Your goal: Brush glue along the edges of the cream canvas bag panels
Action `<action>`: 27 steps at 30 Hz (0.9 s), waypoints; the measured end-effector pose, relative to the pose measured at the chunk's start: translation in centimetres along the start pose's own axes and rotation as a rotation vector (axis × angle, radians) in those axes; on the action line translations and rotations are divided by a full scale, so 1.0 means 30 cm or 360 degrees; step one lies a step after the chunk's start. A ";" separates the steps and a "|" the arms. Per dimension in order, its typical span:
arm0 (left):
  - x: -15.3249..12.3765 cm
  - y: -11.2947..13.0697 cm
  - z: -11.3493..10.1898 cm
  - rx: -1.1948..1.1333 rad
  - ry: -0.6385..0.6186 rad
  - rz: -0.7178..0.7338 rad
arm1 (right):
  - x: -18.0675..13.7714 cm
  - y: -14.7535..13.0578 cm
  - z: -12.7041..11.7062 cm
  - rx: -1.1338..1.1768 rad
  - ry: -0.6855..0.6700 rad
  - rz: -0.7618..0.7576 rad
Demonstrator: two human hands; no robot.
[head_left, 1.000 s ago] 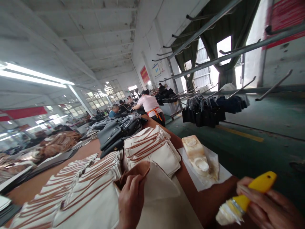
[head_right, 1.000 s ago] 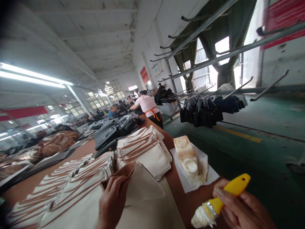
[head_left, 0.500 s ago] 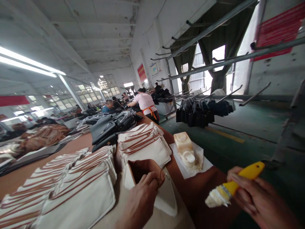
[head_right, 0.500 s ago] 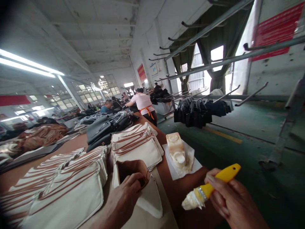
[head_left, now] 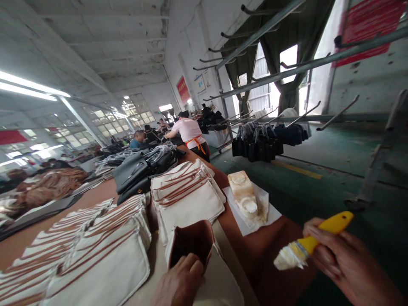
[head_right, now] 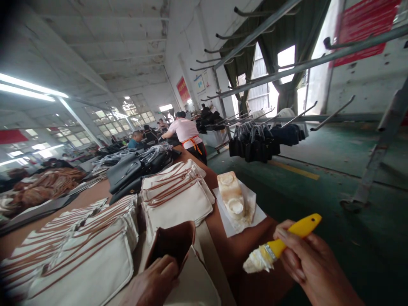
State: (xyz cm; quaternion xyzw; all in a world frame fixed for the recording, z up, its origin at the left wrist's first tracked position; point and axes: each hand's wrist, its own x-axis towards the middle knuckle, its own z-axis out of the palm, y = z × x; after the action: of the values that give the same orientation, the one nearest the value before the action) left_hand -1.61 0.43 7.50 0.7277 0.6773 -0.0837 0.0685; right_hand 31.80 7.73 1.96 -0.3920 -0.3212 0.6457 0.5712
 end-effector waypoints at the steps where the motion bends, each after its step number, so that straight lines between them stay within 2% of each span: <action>1: 0.024 -0.004 -0.023 -0.0024 0.0045 0.0055 | 0.001 0.004 0.007 -0.0006 -0.0003 -0.0002; 3: 0.094 -0.016 -0.056 -0.0045 0.0091 0.0161 | 0.001 0.009 0.015 -0.0009 0.0015 -0.0001; 6: 0.239 -0.021 -0.066 0.0013 0.0055 0.0394 | 0.004 0.011 0.006 0.0034 0.0087 0.0023; 8: 0.348 -0.005 -0.050 0.0076 -0.0012 0.0494 | 0.013 0.009 -0.009 0.0068 0.0144 0.0033; 11: 0.498 0.035 -0.001 0.0121 -0.0139 0.0513 | 0.033 0.005 -0.036 0.0105 0.0202 0.0032; 14: 0.601 0.070 0.055 0.0067 -0.0257 0.0557 | 0.056 0.006 -0.061 0.0126 0.0241 0.0054; 17: 0.653 0.087 0.098 0.0014 -0.0289 0.0542 | 0.080 0.013 -0.080 0.0142 0.0286 0.0071; 21: 0.676 0.094 0.125 -0.0022 -0.0280 0.0413 | 0.101 0.025 -0.085 0.0186 0.0261 0.0053; 24: 0.667 0.096 0.128 -0.0064 -0.0268 0.0376 | 0.108 0.033 -0.078 0.0173 0.0239 0.0034; 27: 0.623 0.094 0.114 -0.0125 -0.0172 0.0332 | 0.107 0.035 -0.071 0.0142 0.0225 -0.0013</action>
State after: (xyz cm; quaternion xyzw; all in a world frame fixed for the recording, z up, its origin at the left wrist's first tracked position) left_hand 2.39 17.70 0.10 0.7854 0.5959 -0.0887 0.1418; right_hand 33.02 10.69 -0.45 -0.4095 -0.2527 0.6277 0.6119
